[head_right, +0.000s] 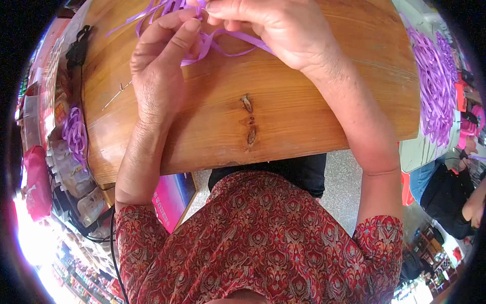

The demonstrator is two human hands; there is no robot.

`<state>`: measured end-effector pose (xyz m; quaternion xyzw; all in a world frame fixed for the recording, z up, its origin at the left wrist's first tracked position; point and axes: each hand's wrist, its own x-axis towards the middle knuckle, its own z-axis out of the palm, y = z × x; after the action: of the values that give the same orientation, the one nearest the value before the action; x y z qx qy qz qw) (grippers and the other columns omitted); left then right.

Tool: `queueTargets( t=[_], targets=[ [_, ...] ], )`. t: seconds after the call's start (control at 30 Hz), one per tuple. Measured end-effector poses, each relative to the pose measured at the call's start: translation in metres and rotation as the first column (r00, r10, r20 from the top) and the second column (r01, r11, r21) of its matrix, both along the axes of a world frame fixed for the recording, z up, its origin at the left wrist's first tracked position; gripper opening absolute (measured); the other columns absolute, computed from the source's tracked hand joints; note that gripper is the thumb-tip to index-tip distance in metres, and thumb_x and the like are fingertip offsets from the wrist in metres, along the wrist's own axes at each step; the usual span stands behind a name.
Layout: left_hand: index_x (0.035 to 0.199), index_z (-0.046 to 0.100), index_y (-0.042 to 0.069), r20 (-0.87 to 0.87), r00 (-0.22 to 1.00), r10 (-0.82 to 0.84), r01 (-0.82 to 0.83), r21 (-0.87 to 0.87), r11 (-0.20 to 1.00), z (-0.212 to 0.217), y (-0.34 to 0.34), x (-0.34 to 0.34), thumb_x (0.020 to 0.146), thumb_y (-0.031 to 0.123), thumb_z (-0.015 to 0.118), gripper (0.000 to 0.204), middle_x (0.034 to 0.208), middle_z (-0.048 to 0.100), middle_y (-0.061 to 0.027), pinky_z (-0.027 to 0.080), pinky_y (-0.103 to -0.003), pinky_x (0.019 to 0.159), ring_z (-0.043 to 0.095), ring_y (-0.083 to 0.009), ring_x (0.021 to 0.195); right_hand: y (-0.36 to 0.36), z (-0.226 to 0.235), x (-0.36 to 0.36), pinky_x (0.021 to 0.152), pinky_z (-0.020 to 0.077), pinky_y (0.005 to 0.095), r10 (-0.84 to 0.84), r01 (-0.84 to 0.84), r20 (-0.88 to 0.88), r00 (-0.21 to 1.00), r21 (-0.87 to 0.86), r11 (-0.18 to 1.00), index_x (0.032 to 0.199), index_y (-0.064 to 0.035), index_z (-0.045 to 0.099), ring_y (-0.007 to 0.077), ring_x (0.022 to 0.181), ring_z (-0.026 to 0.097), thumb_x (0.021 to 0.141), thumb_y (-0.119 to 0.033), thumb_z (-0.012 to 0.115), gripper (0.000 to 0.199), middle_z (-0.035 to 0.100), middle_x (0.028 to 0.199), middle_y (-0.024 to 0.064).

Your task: The person rolls the ends of purple ribbons by hand and slides plastic beads onto them, working through a pile one at a time. They repeat this process for several ribbons before gathering the finished pieces together on the table.

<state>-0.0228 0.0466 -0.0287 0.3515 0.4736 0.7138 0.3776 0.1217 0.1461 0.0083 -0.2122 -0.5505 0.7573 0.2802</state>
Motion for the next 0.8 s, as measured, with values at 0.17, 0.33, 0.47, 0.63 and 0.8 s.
queueTargets(
  t=[0.17, 0.33, 0.47, 0.63, 0.8],
  targets=[
    [0.104, 0.065, 0.002, 0.056, 0.997, -0.044, 0.042, 0.036, 0.998, -0.005, -0.001, -0.008, 0.088, 0.003, 0.06, 0.017, 0.086, 0.065, -0.0028, 0.045, -0.021, 0.066, 0.057, -0.0091, 0.074, 0.006, -0.006, 0.002, 0.075, 0.0454, 0.028, 0.089, -0.207, -0.373, 0.923, -0.288, 0.935, 0.113, 0.0039, 0.061, 0.016, 0.078, 0.057, 0.085, 0.004, 0.053, 0.03, 0.064, 0.106, 0.0125],
    [0.1, 0.064, 0.002, 0.235, 0.967, -0.094, 0.075, 0.086, 0.993, 0.002, 0.0, -0.009, 0.088, 0.003, 0.059, 0.013, 0.085, 0.064, -0.0037, 0.045, -0.021, 0.066, 0.059, -0.0094, 0.075, -0.004, -0.001, 0.001, 0.077, 0.045, 0.0278, 0.109, -0.207, -0.306, 0.946, -0.312, 0.927, 0.119, 0.0034, 0.058, 0.0159, 0.081, 0.056, 0.085, 0.004, 0.053, 0.034, 0.063, 0.105, 0.0117],
    [0.097, 0.063, 0.002, 0.275, 0.956, -0.102, 0.079, 0.092, 0.993, 0.002, -0.005, -0.011, 0.089, 0.003, 0.059, 0.009, 0.087, 0.065, -0.0043, 0.046, -0.02, 0.067, 0.059, -0.0095, 0.074, -0.009, 0.003, -0.001, 0.077, 0.045, 0.0257, 0.123, -0.157, -0.144, 0.982, -0.258, 0.953, 0.121, 0.0029, 0.056, 0.0155, 0.082, 0.057, 0.086, 0.002, 0.055, 0.036, 0.064, 0.102, 0.0103],
    [0.098, 0.064, 0.001, -0.07, 0.997, 0.018, -0.015, 0.034, 0.999, 0.002, -0.006, -0.002, 0.087, 0.001, 0.061, 0.011, 0.088, 0.065, -0.0037, 0.046, -0.021, 0.069, 0.059, -0.009, 0.076, -0.012, 0.003, -0.004, 0.075, 0.0473, 0.0253, 0.079, -0.077, 0.016, 0.997, -0.11, 0.991, 0.119, 0.0014, 0.059, 0.0158, 0.082, 0.059, 0.085, 0.002, 0.058, 0.034, 0.065, 0.097, 0.0094],
    [0.098, 0.065, 0.0, -0.011, 0.997, 0.081, -0.081, 0.02, 0.997, 0.005, -0.005, 0.005, 0.085, 0.0, 0.063, 0.013, 0.088, 0.066, -0.0027, 0.045, -0.02, 0.072, 0.059, -0.0083, 0.079, 0.006, -0.017, -0.031, 0.073, 0.0513, 0.027, 0.161, 0.319, -0.446, 0.881, 0.809, 0.493, 0.113, -0.0012, 0.063, 0.0168, 0.085, 0.064, 0.084, 0.003, 0.057, 0.029, 0.066, 0.095, 0.0088]
  ],
)
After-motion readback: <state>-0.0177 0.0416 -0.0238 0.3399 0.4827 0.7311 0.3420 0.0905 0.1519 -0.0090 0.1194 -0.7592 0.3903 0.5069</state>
